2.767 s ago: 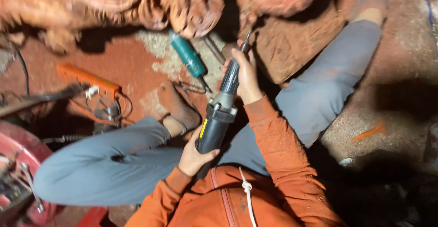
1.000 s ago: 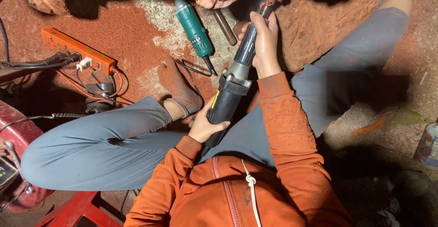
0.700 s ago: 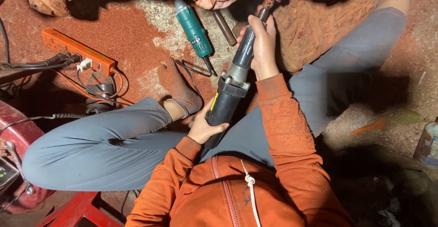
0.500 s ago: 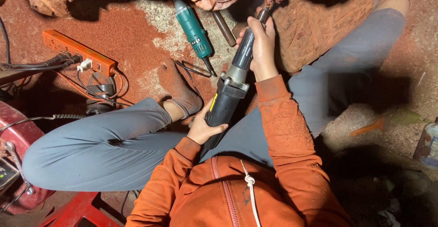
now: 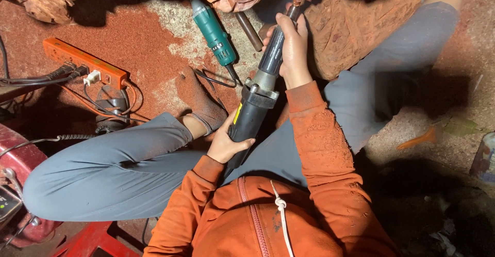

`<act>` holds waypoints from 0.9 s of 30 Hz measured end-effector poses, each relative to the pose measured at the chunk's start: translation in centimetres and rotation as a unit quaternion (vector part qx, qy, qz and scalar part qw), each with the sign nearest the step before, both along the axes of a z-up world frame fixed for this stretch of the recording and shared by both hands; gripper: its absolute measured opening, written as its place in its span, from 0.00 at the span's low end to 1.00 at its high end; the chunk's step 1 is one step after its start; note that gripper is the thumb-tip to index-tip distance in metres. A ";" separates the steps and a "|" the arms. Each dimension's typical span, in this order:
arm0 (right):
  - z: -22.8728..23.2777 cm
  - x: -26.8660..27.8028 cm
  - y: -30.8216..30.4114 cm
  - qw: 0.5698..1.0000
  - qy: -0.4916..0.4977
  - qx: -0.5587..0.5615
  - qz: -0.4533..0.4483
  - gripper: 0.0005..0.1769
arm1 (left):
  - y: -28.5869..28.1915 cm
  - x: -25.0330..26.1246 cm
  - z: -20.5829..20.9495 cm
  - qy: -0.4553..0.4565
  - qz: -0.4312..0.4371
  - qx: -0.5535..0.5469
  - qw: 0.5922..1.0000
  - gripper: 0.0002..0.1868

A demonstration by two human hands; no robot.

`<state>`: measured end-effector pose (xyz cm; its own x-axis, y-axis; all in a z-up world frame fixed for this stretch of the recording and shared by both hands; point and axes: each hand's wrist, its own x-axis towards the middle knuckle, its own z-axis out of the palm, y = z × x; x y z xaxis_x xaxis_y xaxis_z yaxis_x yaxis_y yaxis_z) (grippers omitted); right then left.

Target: Carving intricate details into a large wooden sculpture using a rotary power tool

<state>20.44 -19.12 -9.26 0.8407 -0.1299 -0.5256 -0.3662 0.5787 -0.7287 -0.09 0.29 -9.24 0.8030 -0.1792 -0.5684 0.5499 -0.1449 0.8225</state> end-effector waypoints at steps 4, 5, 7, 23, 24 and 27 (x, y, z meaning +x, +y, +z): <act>0.3 -0.3 0.1 1.000 0.002 -0.001 -0.001 0.35 | 0.1 -0.1 0.3 -0.021 -0.012 0.002 1.000 0.51; 0.3 -0.3 0.2 1.000 0.001 -0.001 0.000 0.35 | 0.2 -0.3 0.2 -0.021 -0.012 0.001 1.000 0.51; 0.4 -0.4 0.2 1.000 0.007 0.004 -0.002 0.36 | 0.4 -0.6 0.0 -0.021 -0.015 0.003 1.000 0.52; 0.5 -0.3 0.1 1.000 0.008 0.001 0.000 0.38 | 0.2 -0.3 0.1 -0.018 -0.016 -0.008 1.000 0.52; 0.5 -0.3 0.1 1.000 0.006 -0.003 0.002 0.37 | 0.2 -0.4 -0.1 -0.019 -0.019 0.002 1.000 0.52; 0.6 -0.5 0.1 1.000 0.005 -0.001 -0.001 0.37 | 0.3 -0.7 -0.4 -0.021 -0.020 0.008 1.000 0.52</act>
